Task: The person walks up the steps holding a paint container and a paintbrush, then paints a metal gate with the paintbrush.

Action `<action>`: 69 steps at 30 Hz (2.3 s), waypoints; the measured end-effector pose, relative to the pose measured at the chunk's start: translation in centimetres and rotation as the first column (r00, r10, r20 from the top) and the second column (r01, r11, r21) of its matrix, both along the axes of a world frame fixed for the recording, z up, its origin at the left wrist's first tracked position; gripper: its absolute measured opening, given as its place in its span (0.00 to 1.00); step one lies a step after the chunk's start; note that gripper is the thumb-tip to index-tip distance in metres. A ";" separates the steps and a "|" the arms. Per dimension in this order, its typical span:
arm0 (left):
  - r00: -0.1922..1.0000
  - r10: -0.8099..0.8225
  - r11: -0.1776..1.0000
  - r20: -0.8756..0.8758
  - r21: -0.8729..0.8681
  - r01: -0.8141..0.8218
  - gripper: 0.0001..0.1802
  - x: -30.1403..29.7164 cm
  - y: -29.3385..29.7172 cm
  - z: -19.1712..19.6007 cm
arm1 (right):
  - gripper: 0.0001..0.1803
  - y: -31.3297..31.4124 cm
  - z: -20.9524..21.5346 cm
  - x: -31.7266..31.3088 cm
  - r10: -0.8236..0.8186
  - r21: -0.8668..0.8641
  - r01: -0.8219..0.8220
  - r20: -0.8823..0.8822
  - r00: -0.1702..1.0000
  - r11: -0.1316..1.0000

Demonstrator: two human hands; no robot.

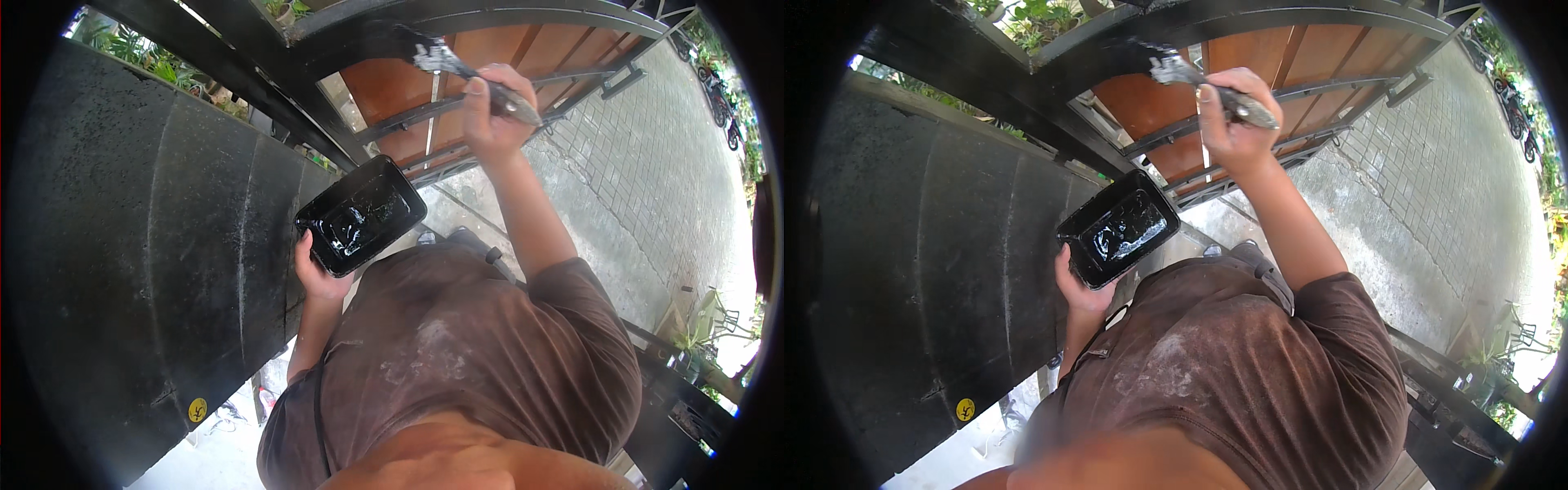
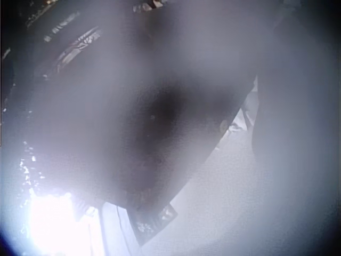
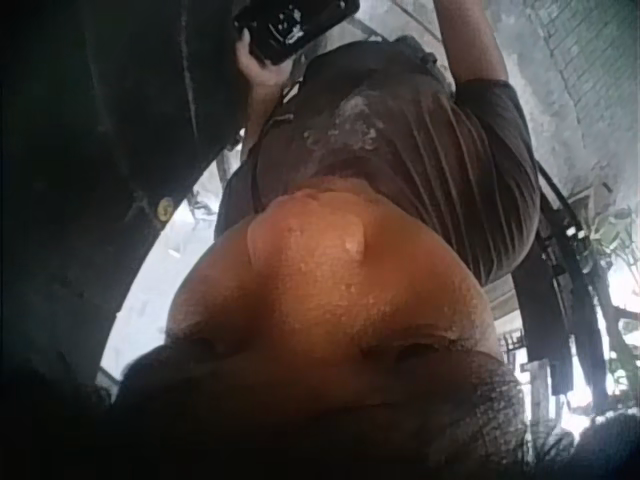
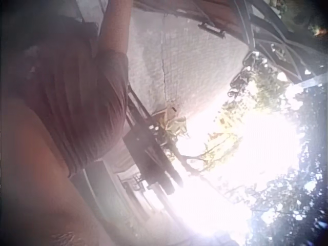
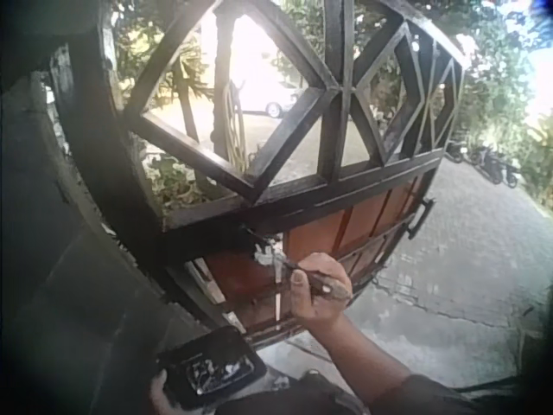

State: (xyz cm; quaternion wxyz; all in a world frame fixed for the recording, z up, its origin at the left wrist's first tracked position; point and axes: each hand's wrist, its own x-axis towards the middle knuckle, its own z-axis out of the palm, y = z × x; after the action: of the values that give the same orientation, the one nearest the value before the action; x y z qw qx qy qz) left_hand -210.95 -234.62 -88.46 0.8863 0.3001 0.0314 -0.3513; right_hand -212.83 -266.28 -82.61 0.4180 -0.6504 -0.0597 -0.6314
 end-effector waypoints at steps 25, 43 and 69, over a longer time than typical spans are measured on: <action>0.996 -0.091 0.994 0.009 -0.066 0.091 0.33 0.1 -1.7 0.6 | 0.09 -0.4 1.2 0.0 -0.022 -0.088 0.027 0.056 0.998 0.996; 0.996 -0.086 0.994 -0.014 -0.067 0.085 0.32 -0.1 -2.6 -0.1 | 0.09 -2.1 0.3 -3.9 0.046 -0.024 -0.043 0.132 0.990 0.999; 0.994 -0.081 0.978 0.079 0.198 0.064 0.41 -1.3 -5.5 -0.8 | 0.08 -12.6 -2.9 -5.3 -0.287 0.194 0.270 0.066 0.956 0.943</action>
State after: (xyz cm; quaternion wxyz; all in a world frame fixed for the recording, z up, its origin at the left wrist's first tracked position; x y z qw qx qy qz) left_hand -212.20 -240.08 -89.24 0.8395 0.4016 0.0164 -0.3655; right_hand -218.14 -278.87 -85.47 0.3791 -0.5811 0.0718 -0.7166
